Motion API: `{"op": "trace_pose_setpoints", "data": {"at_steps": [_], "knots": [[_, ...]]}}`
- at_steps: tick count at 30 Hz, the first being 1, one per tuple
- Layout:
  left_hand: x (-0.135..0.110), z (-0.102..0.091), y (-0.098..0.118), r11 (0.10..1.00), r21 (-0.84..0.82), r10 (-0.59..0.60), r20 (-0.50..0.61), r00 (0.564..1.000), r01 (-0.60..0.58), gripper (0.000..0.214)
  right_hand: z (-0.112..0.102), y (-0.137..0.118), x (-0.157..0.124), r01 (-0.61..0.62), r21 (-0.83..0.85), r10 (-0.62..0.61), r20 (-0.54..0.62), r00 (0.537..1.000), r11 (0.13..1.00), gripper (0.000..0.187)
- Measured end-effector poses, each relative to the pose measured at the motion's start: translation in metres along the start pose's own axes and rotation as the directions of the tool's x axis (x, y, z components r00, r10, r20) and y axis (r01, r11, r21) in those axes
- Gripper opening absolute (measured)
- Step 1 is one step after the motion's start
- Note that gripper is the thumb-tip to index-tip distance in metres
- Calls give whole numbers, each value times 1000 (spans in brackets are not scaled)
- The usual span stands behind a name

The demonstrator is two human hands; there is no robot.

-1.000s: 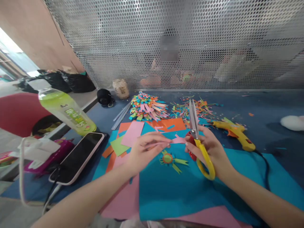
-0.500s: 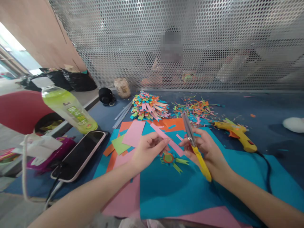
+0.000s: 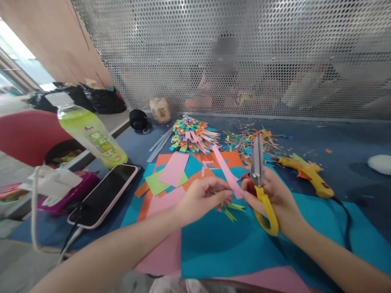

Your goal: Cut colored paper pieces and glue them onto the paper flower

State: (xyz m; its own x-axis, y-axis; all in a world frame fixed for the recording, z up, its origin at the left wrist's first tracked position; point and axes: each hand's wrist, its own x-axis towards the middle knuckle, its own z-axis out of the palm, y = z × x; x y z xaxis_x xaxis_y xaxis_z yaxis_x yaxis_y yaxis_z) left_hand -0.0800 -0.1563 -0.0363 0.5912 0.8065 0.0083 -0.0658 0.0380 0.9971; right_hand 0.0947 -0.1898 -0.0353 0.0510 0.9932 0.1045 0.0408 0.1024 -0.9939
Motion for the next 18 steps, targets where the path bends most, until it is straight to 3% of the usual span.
{"op": "trace_pose_setpoints", "data": {"at_steps": [4,7,10,13,18], "knots": [[-1,1,-2,999,38,10,-5,1000,-9,21,-3,4,-3,51,-85,-45,70,996,995,48],[-1,-2,5,996,62,70,-107,992,-63,20,-6,2,-5,100,-156,-82,119,990,983,54],[0,-10,13,982,78,187,-244,952,-172,19,-10,-2,-5,132,-270,-81,190,978,954,55],[2,-17,18,966,66,259,-343,903,-252,19,-13,-4,-3,130,-356,-69,181,981,925,55],[-1,-19,22,941,60,331,-376,866,-334,17,-12,-8,-3,131,-452,-39,207,978,882,55]]}}
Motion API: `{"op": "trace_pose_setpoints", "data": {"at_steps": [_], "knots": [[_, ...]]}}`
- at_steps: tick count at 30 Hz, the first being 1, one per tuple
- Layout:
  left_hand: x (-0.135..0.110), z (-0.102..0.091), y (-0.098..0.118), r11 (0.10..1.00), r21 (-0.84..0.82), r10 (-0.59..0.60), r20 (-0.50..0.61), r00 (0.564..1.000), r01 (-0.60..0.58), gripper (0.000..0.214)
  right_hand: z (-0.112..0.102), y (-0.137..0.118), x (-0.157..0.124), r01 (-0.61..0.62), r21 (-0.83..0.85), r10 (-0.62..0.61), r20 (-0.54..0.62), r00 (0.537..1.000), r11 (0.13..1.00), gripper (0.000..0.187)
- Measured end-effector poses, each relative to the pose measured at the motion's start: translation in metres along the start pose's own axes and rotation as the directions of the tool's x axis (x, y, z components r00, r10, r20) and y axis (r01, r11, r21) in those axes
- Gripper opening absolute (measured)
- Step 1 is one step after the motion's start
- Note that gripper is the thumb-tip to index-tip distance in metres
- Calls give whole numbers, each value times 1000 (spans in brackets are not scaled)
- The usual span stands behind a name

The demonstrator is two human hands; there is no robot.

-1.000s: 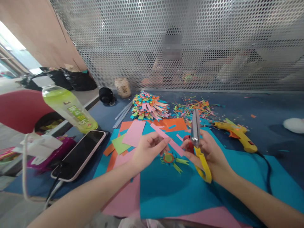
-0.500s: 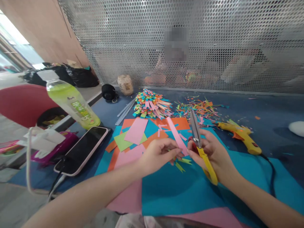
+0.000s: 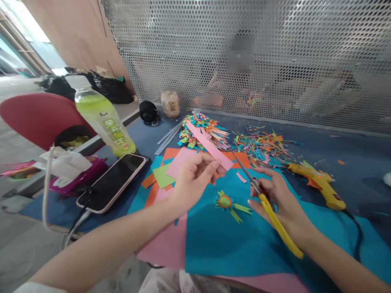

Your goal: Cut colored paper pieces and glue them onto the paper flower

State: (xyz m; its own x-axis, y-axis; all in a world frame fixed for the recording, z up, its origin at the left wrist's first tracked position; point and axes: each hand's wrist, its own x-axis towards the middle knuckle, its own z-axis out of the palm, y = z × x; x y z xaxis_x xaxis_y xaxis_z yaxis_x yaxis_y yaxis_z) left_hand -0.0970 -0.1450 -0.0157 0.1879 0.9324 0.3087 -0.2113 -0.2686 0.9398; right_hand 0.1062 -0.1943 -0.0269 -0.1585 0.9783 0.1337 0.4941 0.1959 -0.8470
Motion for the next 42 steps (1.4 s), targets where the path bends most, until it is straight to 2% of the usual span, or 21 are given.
{"op": "trace_pose_setpoints", "data": {"at_steps": [7,19,25,29,42], "knots": [[-4,3,3,1000,2,7,18,1000,-7,16,2,-8,-4,19,-66,-15,63,998,998,53],[-6,8,1,998,-60,23,72,997,-18,16,2,-8,-4,26,-95,-21,58,998,995,52],[-5,7,1,998,-37,50,14,999,-49,14,3,-7,-3,24,-79,-19,57,998,997,53],[-5,6,3,998,-26,53,19,998,-53,14,3,-8,-2,28,-67,-24,63,998,997,54],[-6,4,0,995,9,96,55,994,-97,12,2,-13,-3,-40,-92,47,72,996,995,52]]}}
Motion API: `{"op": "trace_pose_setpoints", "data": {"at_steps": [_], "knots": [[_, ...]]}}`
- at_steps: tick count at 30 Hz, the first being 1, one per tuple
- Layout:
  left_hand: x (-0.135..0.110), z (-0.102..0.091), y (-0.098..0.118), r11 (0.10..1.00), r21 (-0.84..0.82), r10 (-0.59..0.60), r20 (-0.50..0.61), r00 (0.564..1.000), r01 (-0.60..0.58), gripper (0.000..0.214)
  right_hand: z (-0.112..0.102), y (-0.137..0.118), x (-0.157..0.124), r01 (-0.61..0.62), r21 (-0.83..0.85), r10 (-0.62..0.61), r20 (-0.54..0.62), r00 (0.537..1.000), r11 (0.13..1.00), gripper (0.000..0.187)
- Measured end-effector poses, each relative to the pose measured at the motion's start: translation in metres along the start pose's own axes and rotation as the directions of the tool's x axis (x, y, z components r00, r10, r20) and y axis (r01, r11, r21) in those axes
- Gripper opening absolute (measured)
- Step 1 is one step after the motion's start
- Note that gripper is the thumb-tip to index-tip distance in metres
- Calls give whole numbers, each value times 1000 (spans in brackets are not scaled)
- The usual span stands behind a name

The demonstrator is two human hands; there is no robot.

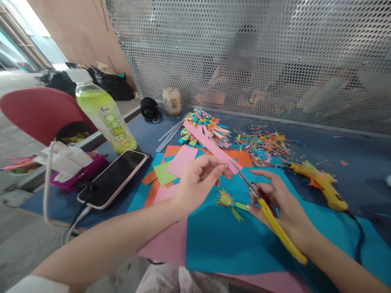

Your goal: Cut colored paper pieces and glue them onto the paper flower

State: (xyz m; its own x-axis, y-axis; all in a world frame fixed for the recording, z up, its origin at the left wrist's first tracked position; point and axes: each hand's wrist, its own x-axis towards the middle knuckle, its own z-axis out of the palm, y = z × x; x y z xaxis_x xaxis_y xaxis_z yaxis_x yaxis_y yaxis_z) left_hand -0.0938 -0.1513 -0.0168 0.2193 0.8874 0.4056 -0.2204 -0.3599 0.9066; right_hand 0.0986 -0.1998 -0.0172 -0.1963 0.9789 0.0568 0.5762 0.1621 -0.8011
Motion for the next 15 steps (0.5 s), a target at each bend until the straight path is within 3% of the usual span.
{"op": "trace_pose_setpoints", "data": {"at_steps": [15], "knots": [[1,0,1,1000,11,-16,-3,1000,16,13,-1,-3,-2,-34,-15,34,24,999,999,51]]}}
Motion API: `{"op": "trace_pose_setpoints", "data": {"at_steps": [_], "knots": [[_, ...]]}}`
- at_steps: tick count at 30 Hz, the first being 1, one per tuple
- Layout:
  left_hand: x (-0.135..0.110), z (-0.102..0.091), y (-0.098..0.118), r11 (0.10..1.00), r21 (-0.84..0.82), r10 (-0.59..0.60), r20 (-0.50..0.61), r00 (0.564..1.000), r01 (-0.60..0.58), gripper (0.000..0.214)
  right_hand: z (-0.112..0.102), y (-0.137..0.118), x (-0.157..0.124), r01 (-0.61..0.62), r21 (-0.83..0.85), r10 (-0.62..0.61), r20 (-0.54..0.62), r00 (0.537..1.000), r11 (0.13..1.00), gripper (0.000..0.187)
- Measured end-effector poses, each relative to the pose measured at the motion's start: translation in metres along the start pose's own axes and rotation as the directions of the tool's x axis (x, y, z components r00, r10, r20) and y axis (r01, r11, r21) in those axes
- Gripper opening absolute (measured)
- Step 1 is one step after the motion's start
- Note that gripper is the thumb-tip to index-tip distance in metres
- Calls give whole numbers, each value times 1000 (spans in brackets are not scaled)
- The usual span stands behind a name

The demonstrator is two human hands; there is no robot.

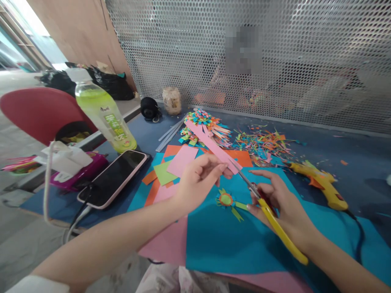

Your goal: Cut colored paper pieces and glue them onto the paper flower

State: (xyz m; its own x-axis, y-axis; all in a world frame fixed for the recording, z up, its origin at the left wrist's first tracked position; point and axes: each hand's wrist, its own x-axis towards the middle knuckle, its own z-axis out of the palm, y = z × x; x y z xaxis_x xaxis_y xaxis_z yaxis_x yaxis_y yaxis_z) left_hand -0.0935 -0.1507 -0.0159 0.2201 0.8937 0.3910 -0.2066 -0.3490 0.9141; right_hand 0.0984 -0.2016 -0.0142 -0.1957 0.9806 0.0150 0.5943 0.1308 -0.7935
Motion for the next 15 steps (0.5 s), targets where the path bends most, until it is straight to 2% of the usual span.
{"op": "trace_pose_setpoints", "data": {"at_steps": [15], "knots": [[0,-1,0,999,38,-31,3,1000,31,16,0,1,-1,-4,-9,4,-8,1000,1000,49]]}}
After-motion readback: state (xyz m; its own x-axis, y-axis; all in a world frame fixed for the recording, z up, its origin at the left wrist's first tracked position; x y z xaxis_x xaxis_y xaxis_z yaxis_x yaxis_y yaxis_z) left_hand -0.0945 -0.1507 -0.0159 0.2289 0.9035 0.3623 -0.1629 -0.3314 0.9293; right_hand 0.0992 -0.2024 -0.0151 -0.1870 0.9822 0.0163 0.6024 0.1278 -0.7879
